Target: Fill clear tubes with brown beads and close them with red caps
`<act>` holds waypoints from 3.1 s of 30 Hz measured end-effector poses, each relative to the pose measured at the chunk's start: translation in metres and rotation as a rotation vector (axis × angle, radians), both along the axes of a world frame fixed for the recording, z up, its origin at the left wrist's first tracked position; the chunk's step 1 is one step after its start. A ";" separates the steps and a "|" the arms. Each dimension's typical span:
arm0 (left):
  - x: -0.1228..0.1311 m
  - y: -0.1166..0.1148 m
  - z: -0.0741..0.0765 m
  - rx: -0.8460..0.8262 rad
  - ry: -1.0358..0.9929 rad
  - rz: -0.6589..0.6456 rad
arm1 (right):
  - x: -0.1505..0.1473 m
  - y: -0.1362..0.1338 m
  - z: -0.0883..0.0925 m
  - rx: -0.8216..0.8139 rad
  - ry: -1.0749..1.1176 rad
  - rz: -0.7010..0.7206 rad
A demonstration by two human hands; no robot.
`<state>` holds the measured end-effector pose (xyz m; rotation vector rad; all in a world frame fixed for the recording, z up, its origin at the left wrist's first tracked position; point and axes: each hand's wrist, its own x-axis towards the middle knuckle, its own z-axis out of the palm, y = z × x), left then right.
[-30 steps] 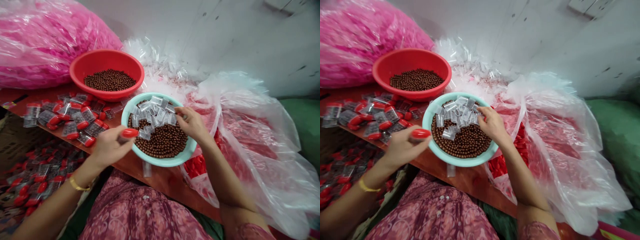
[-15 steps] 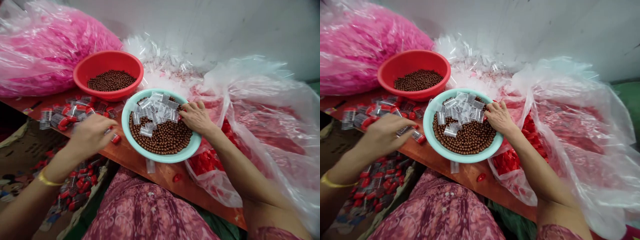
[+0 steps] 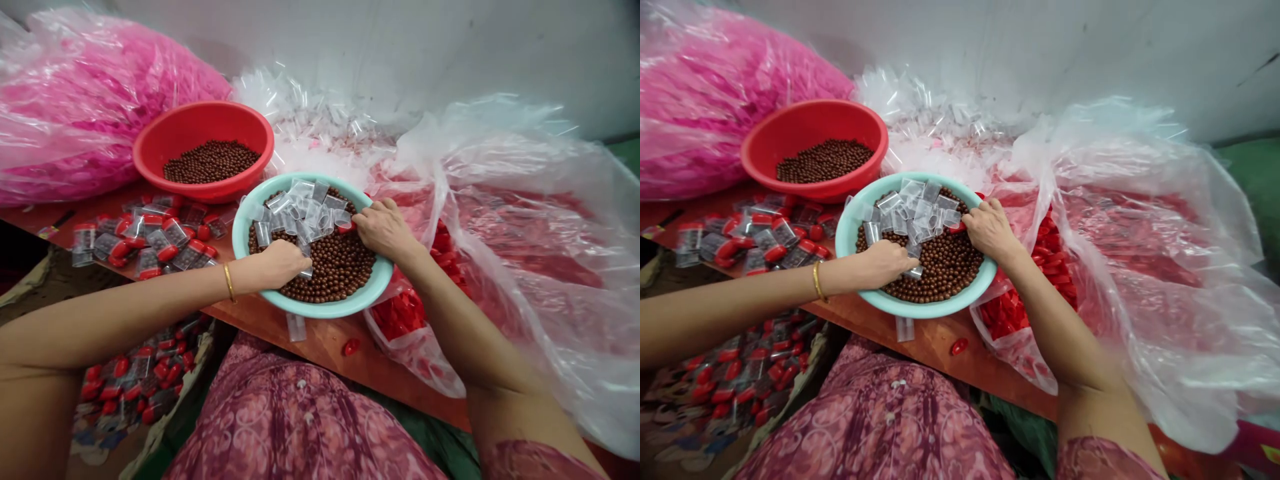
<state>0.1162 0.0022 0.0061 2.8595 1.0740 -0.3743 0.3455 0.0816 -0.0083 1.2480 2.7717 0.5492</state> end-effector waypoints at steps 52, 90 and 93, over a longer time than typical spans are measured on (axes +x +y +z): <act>0.028 -0.001 0.008 -0.216 0.005 0.178 | 0.013 0.005 -0.012 -0.028 0.392 -0.045; 0.010 -0.002 0.012 -0.634 -0.678 0.355 | 0.012 -0.001 -0.010 0.017 0.443 -0.157; 0.013 -0.005 0.016 -0.383 -0.214 0.326 | 0.011 -0.002 -0.008 0.018 0.410 -0.180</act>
